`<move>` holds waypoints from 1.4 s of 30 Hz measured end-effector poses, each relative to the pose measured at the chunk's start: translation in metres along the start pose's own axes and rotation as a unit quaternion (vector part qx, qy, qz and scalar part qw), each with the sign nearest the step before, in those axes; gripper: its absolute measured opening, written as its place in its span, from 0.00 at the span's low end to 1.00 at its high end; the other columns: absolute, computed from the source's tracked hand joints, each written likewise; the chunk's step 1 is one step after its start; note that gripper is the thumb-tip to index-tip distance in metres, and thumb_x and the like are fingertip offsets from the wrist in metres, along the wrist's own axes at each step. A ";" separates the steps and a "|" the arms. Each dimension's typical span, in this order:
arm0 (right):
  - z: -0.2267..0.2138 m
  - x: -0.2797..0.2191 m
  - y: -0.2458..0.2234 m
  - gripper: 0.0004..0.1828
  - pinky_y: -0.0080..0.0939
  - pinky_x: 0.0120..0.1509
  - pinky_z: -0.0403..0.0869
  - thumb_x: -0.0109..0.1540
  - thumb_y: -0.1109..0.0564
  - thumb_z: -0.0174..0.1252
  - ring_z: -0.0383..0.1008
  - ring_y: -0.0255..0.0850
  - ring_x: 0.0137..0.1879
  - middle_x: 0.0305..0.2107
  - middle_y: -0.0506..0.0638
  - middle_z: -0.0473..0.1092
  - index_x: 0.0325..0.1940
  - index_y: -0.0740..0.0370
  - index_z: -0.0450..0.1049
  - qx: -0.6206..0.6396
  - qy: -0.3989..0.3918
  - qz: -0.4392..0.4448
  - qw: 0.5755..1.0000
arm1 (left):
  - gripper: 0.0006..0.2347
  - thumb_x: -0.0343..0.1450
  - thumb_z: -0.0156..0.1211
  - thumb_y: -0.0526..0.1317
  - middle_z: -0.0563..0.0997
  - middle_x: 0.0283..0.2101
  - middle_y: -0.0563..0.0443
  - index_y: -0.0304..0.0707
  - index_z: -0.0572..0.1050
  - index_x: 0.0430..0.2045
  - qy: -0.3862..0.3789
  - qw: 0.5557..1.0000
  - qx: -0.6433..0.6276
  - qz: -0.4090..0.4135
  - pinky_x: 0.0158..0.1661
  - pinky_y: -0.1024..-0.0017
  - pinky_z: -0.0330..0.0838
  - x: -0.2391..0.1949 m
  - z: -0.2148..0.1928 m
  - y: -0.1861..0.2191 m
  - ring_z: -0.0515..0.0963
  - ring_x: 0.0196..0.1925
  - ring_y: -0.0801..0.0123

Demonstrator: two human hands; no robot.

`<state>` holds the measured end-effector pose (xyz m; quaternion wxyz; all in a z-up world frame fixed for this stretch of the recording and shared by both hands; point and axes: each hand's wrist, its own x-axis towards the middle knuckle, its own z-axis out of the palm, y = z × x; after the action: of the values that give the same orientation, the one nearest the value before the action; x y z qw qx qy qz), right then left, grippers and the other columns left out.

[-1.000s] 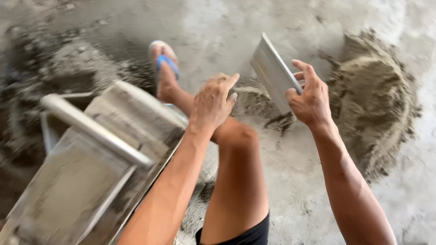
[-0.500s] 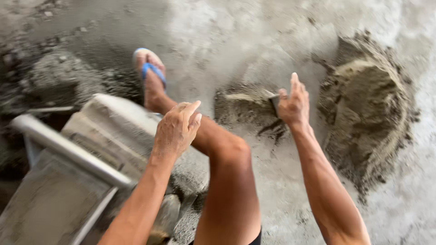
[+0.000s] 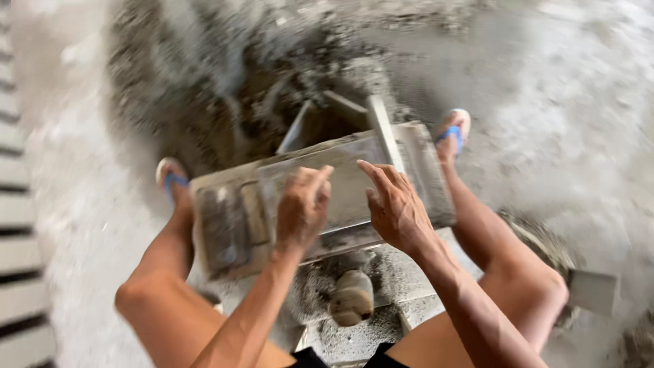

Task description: The person scoops wet concrete into a metal mold, levels the surface with a straight edge, and removes excess material. They then flip the mold to release the formed brick and place it onto a stack of similar bricks. The process is repeated multiple times.

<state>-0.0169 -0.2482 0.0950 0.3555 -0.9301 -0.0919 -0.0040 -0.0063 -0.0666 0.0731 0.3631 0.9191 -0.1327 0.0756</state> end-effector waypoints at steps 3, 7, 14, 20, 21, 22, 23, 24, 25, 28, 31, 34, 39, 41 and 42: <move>0.040 0.008 -0.036 0.20 0.51 0.46 0.70 0.58 0.56 0.48 0.69 0.52 0.47 0.43 0.50 0.68 0.55 0.50 0.67 -0.002 -0.036 -0.037 0.999 | 0.10 0.69 0.47 0.35 0.72 0.36 0.46 0.41 0.75 0.41 0.128 0.974 0.106 -0.157 0.42 0.62 0.66 -0.039 -0.025 -0.075 0.72 0.40 0.55; 0.075 0.010 -0.058 0.18 0.49 0.45 0.71 0.58 0.55 0.48 0.68 0.49 0.46 0.42 0.47 0.67 0.53 0.50 0.68 -0.013 -0.075 -0.041 0.996 | 0.19 0.67 0.52 0.51 0.61 0.44 0.49 0.42 0.64 0.47 0.155 0.859 0.300 -0.385 0.36 0.61 0.61 -0.088 -0.016 -0.144 0.63 0.42 0.57; 0.079 0.007 -0.062 0.16 0.46 0.39 0.73 0.61 0.54 0.46 0.69 0.47 0.43 0.36 0.49 0.68 0.51 0.53 0.70 -0.032 -0.042 -0.039 0.998 | 0.25 0.67 0.48 0.61 0.65 0.37 0.41 0.31 0.64 0.34 0.112 0.840 0.383 -0.367 0.33 0.64 0.69 -0.097 0.007 -0.186 0.71 0.37 0.55; 0.012 -0.007 0.036 0.15 0.52 0.43 0.72 0.62 0.58 0.49 0.70 0.57 0.41 0.34 0.62 0.70 0.53 0.62 0.69 -0.026 0.153 0.088 0.984 | 0.22 0.67 0.50 0.55 0.66 0.34 0.40 0.28 0.64 0.32 0.145 0.894 0.342 -0.250 0.33 0.62 0.70 -0.098 -0.024 -0.186 0.72 0.34 0.50; -0.002 -0.019 0.058 0.18 0.56 0.41 0.72 0.67 0.55 0.43 0.71 0.63 0.43 0.37 0.70 0.68 0.57 0.68 0.64 -0.036 0.167 0.231 0.958 | 0.22 0.67 0.53 0.52 0.64 0.33 0.39 0.26 0.62 0.33 0.162 0.914 0.313 -0.199 0.34 0.59 0.68 -0.102 -0.032 -0.185 0.70 0.33 0.47; -0.002 -0.014 0.047 0.18 0.56 0.41 0.72 0.67 0.55 0.43 0.71 0.63 0.43 0.37 0.70 0.68 0.57 0.68 0.64 -0.035 0.168 0.241 0.955 | 0.22 0.67 0.53 0.52 0.64 0.33 0.39 0.26 0.62 0.33 0.154 0.916 0.315 -0.195 0.34 0.59 0.68 -0.091 -0.040 -0.173 0.70 0.33 0.47; -0.004 -0.008 0.037 0.22 0.60 0.51 0.65 0.65 0.47 0.44 0.67 0.65 0.49 0.42 0.71 0.66 0.60 0.60 0.61 0.003 0.122 0.366 0.922 | 0.21 0.67 0.52 0.53 0.63 0.30 0.43 0.29 0.64 0.34 0.131 0.945 0.266 -0.137 0.33 0.64 0.68 -0.080 -0.046 -0.161 0.70 0.31 0.52; -0.005 -0.002 0.027 0.27 0.65 0.61 0.59 0.63 0.38 0.45 0.63 0.68 0.55 0.47 0.72 0.65 0.62 0.52 0.59 0.043 0.074 0.483 0.871 | 0.20 0.68 0.52 0.54 0.62 0.28 0.47 0.32 0.65 0.35 0.107 0.967 0.216 -0.080 0.32 0.69 0.69 -0.068 -0.053 -0.148 0.69 0.28 0.58; -0.006 0.000 0.019 0.27 0.65 0.61 0.59 0.63 0.38 0.45 0.63 0.68 0.55 0.47 0.72 0.65 0.62 0.52 0.59 0.043 0.077 0.490 0.867 | 0.20 0.68 0.52 0.54 0.62 0.28 0.47 0.32 0.65 0.35 0.101 0.969 0.213 -0.076 0.32 0.69 0.69 -0.053 -0.048 -0.134 0.69 0.28 0.58; 0.000 0.002 0.020 0.33 0.58 0.67 0.56 0.62 0.30 0.32 0.62 0.61 0.60 0.53 0.65 0.63 0.64 0.47 0.54 0.087 -0.052 0.506 0.857 | 0.25 0.66 0.47 0.62 0.67 0.31 0.47 0.34 0.65 0.36 0.015 0.989 0.128 0.075 0.33 0.69 0.70 -0.010 -0.031 -0.093 0.73 0.33 0.57; 0.015 -0.003 0.050 0.31 0.54 0.33 0.78 0.64 0.36 0.32 0.68 0.64 0.48 0.48 0.70 0.62 0.60 0.61 0.56 0.169 0.001 0.489 0.856 | 0.27 0.67 0.40 0.64 0.68 0.31 0.44 0.34 0.65 0.36 -0.118 0.969 0.134 0.171 0.33 0.65 0.74 0.021 -0.008 -0.066 0.74 0.34 0.58; 0.015 -0.005 0.053 0.31 0.48 0.27 0.78 0.64 0.37 0.32 0.73 0.61 0.39 0.49 0.71 0.61 0.62 0.62 0.54 0.177 0.010 0.489 0.854 | 0.24 0.65 0.47 0.59 0.66 0.34 0.45 0.32 0.65 0.35 -0.178 0.932 0.191 0.253 0.35 0.66 0.72 0.031 0.012 -0.056 0.72 0.39 0.56; 0.007 -0.003 0.047 0.30 0.42 0.26 0.79 0.65 0.40 0.31 0.75 0.54 0.29 0.45 0.74 0.63 0.62 0.65 0.52 0.209 0.009 0.481 0.851 | 0.24 0.64 0.50 0.58 0.65 0.36 0.44 0.31 0.66 0.36 -0.216 0.936 0.172 0.219 0.36 0.65 0.72 0.029 0.027 -0.057 0.71 0.41 0.56; 0.015 -0.006 0.060 0.30 0.41 0.25 0.78 0.65 0.40 0.31 0.75 0.52 0.27 0.43 0.73 0.64 0.62 0.64 0.52 0.209 0.012 0.474 0.855 | 0.24 0.64 0.51 0.57 0.65 0.36 0.43 0.30 0.66 0.36 -0.219 0.935 0.174 0.217 0.36 0.66 0.72 0.031 0.024 -0.051 0.71 0.41 0.56; 0.019 -0.008 0.065 0.30 0.39 0.24 0.78 0.65 0.39 0.31 0.75 0.50 0.25 0.41 0.72 0.65 0.62 0.64 0.52 0.208 0.015 0.463 0.861 | 0.24 0.64 0.52 0.57 0.65 0.36 0.43 0.30 0.66 0.36 -0.218 0.936 0.177 0.213 0.36 0.66 0.72 0.032 0.022 -0.048 0.71 0.41 0.56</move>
<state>-0.0141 -0.2849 0.0374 0.5031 -0.7698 0.3558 0.1666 0.0398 -0.0543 0.0335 0.1320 0.9126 -0.3859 -0.0284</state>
